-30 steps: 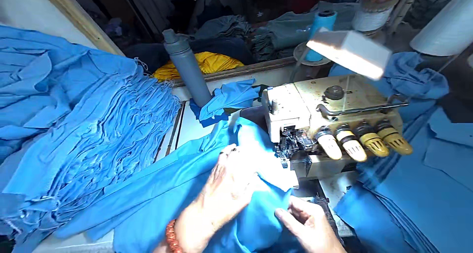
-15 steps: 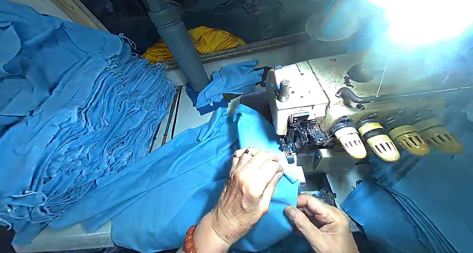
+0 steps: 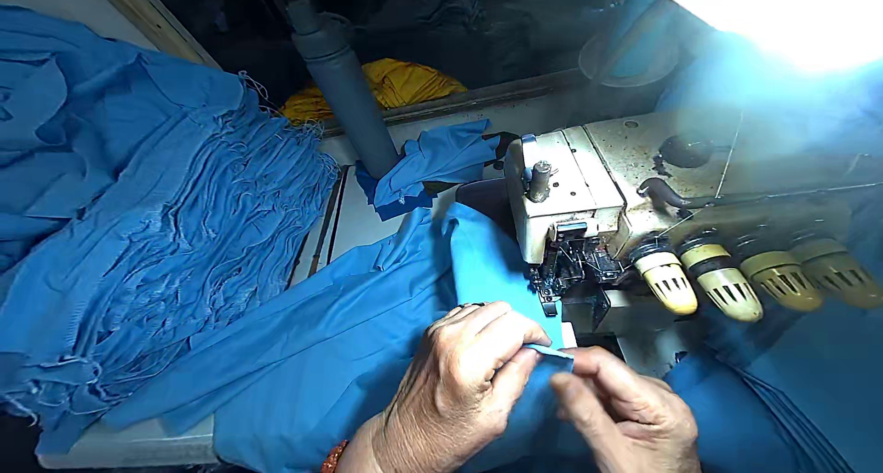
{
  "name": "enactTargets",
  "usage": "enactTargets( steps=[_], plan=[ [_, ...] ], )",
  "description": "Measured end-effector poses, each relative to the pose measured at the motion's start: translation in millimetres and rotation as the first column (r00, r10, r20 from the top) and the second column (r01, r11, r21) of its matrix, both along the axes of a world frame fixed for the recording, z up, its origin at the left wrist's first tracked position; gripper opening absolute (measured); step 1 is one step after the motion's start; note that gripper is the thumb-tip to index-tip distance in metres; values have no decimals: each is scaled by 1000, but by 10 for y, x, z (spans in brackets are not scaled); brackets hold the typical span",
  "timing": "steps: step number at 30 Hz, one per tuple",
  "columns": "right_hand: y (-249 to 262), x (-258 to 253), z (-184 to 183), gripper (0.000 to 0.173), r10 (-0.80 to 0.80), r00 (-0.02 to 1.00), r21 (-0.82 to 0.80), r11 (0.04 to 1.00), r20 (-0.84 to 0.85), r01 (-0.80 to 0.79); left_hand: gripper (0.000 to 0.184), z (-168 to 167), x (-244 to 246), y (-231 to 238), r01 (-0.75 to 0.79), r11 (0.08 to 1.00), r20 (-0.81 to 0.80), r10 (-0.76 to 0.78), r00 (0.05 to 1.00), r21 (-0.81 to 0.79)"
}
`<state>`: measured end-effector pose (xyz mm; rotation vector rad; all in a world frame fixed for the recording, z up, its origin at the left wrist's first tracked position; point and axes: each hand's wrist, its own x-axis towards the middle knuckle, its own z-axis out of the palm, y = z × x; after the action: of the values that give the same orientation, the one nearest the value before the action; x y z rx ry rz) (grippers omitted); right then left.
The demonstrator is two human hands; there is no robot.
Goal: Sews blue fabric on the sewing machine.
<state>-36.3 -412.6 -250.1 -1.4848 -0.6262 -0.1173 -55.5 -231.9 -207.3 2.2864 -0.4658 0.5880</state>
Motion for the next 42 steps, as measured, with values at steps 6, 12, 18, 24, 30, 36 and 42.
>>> enactTargets(
  steps=[6, 12, 18, 24, 30, 36, 42],
  plan=[
    [-123, -247, -220, 13, -14, 1000, -191, 982, -11, 12, 17, 131, 143, 114, 33, 999, -13, -33, 999, -11],
    [-49, -251, -430, 10, -169, 983, -99, 982, -71, 162, 9, -17, 432, 97, -51, 998, -85, 53, 995, 29],
    [-80, -316, -455, 9, -56, 982, -69, 997, -183, 44, 17, -42, 431, 94, -38, 993, -150, 55, 987, 112],
    [-102, -443, -486, 16, 91, 945, 65, 995, -314, -74, 18, -51, 339, 24, -64, 979, -167, 97, 981, 193],
    [-195, -452, -415, 31, 145, 851, 234, 972, -504, -27, 19, -145, 272, -134, -154, 921, 119, 119, 986, 357],
    [-309, -328, -307, 30, 176, 859, 284, 958, -481, -38, 19, -198, 241, -94, -179, 900, 165, 122, 979, 398],
    [-121, -36, -16, 31, -13, 892, 103, 992, -452, 67, 15, -195, 668, 126, -265, 880, 210, 194, 958, 395]
  ],
)
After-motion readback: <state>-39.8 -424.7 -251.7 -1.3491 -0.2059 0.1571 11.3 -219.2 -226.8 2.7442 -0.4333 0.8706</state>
